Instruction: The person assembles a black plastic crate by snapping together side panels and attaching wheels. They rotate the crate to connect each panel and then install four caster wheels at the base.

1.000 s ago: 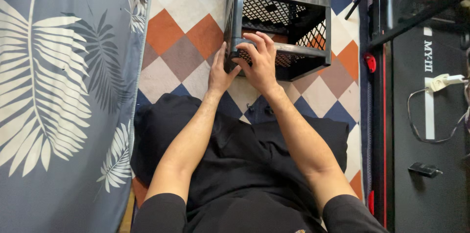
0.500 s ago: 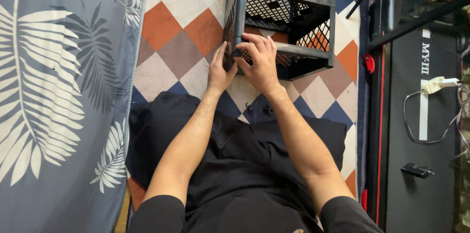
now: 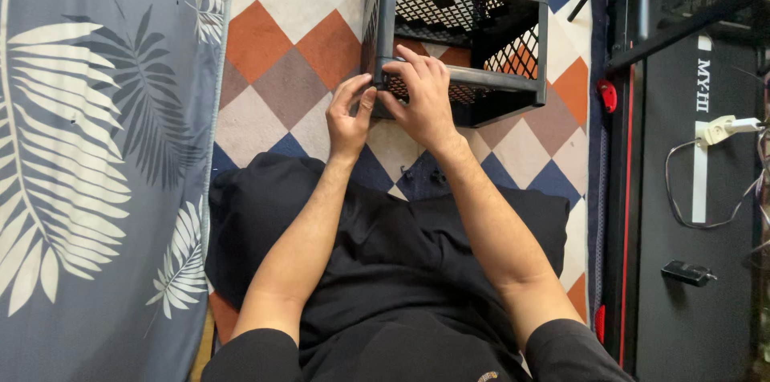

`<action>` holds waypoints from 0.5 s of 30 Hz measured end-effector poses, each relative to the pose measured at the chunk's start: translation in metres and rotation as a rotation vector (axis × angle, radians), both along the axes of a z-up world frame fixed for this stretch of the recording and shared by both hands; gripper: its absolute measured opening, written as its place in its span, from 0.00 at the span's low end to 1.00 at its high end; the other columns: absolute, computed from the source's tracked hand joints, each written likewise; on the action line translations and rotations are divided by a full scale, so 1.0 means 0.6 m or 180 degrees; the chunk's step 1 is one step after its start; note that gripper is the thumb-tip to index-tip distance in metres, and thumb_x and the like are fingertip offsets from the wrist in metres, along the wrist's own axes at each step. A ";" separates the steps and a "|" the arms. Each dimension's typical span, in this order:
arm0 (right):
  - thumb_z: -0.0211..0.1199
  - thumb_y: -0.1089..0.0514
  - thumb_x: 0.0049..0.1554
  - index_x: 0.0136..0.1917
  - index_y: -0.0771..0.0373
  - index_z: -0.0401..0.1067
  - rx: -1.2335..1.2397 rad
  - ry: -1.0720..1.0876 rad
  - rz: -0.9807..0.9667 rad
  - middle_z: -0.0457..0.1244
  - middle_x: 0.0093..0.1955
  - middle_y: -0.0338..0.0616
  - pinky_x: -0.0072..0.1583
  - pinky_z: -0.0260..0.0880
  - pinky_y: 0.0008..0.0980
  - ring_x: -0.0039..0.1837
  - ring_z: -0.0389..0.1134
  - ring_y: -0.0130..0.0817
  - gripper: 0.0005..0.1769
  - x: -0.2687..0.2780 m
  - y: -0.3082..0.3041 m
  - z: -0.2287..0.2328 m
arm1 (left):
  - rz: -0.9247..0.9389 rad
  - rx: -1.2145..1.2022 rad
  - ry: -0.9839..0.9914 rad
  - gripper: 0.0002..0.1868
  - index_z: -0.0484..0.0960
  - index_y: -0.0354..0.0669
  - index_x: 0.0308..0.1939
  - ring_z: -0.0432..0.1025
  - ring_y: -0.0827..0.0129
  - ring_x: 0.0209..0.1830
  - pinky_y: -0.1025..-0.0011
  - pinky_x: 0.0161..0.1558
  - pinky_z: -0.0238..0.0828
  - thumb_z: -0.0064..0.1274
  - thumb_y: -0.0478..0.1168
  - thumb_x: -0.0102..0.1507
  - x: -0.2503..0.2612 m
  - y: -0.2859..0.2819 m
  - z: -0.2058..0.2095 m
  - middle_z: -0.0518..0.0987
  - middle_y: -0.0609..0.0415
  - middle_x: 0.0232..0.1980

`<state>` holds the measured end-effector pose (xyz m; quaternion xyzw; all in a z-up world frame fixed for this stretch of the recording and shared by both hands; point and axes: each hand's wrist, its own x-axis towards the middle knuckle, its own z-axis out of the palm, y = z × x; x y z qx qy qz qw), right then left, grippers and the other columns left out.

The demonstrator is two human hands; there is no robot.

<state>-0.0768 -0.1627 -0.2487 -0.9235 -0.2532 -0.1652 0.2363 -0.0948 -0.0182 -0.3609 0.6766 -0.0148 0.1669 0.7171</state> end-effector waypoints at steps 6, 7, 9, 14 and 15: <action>0.76 0.57 0.52 0.66 0.58 0.68 -0.0057 0.0095 0.0082 0.63 0.68 0.46 0.71 0.53 0.50 0.69 0.61 0.47 0.30 0.006 -0.006 0.010 | -0.0321 0.0006 -0.0091 0.29 0.78 0.41 0.66 0.74 0.62 0.65 0.69 0.60 0.76 0.52 0.58 0.71 0.023 0.013 -0.015 0.76 0.47 0.66; 0.76 0.57 0.53 0.66 0.57 0.68 -0.0073 0.0132 0.0106 0.64 0.68 0.45 0.71 0.53 0.50 0.69 0.61 0.47 0.30 0.006 -0.009 0.011 | -0.0420 -0.0095 -0.0007 0.31 0.77 0.40 0.67 0.74 0.62 0.64 0.69 0.60 0.75 0.53 0.59 0.70 0.024 0.013 -0.021 0.76 0.47 0.68; 0.76 0.56 0.54 0.66 0.56 0.69 -0.0105 0.0179 0.0158 0.65 0.67 0.42 0.70 0.55 0.48 0.68 0.62 0.45 0.29 0.007 -0.013 0.013 | -0.0611 -0.0296 0.0135 0.35 0.74 0.39 0.69 0.74 0.64 0.62 0.69 0.59 0.74 0.53 0.62 0.68 0.027 0.013 -0.028 0.74 0.47 0.70; 0.76 0.56 0.53 0.66 0.58 0.68 -0.0095 0.0127 0.0184 0.64 0.66 0.43 0.70 0.55 0.48 0.67 0.62 0.45 0.30 0.011 -0.009 0.022 | -0.0803 -0.0538 0.0047 0.36 0.73 0.36 0.71 0.70 0.63 0.70 0.68 0.67 0.70 0.54 0.60 0.69 0.038 0.018 -0.023 0.72 0.46 0.72; 0.76 0.56 0.53 0.66 0.58 0.68 -0.0099 0.0123 0.0185 0.64 0.66 0.43 0.70 0.55 0.48 0.67 0.62 0.45 0.30 0.009 -0.008 0.021 | -0.0852 -0.0596 0.0081 0.37 0.72 0.35 0.71 0.70 0.63 0.70 0.67 0.67 0.70 0.55 0.60 0.69 0.035 0.019 -0.024 0.71 0.46 0.72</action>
